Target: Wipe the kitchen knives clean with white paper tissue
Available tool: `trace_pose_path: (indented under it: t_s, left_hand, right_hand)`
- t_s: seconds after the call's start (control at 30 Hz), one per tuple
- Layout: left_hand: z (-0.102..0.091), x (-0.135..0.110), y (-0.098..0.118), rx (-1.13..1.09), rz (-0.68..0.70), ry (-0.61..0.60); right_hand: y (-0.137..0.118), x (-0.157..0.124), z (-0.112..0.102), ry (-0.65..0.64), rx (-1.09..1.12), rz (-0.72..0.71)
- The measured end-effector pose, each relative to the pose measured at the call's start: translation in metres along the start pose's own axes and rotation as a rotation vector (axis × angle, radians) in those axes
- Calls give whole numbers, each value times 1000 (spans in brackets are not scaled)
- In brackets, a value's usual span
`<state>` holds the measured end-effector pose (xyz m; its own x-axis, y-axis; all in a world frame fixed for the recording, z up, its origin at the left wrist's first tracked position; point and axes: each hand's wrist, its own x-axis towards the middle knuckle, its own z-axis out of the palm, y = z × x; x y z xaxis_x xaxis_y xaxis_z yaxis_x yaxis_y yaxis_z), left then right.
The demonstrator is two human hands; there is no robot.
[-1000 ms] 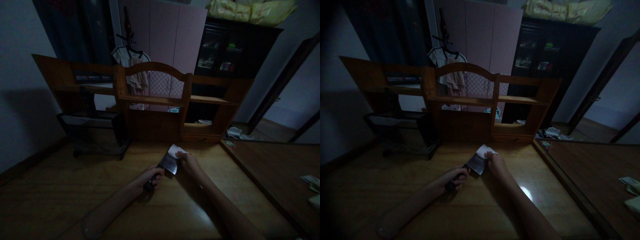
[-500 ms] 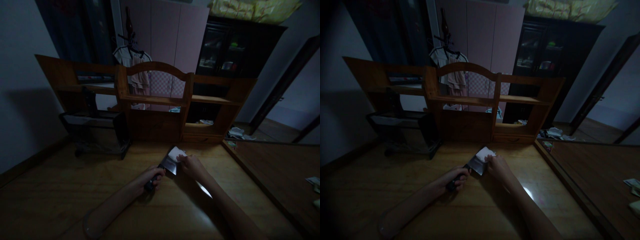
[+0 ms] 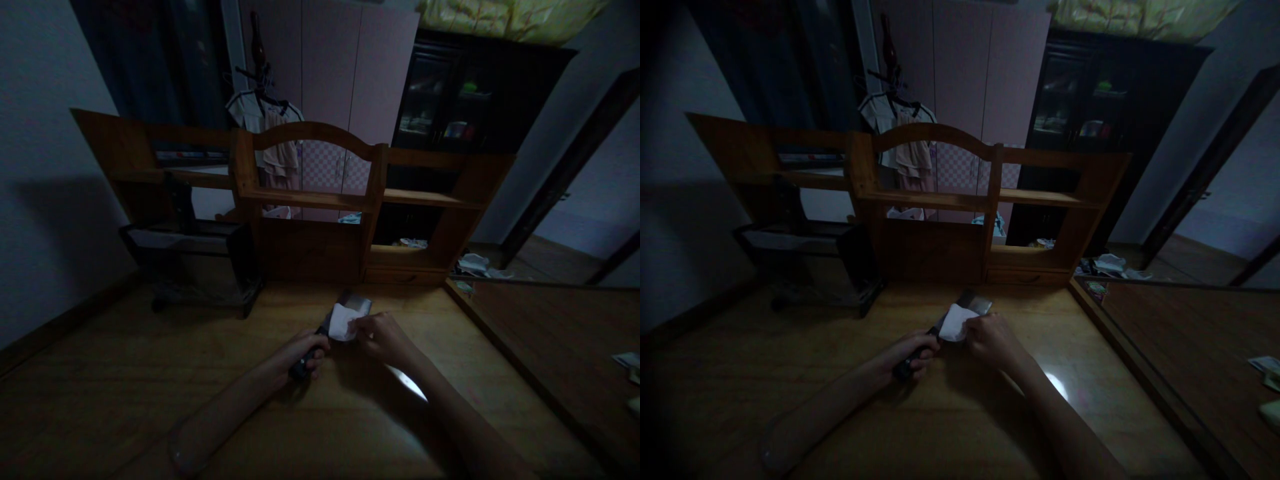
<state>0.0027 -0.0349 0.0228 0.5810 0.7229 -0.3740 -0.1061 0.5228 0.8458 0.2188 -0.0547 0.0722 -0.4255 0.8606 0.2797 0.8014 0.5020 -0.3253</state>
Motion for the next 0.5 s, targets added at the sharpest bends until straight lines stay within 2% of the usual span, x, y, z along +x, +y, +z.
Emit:
trace_pose_path:
  t_s: [0.27,0.5]
  left_hand:
    - [2,0,0,30,-6,15]
    - [-1,3,-3,22,9,-19]
  right_hand:
    - [2,-1,1,12,177,-19]
    - [5,1,0,-35,371,21]
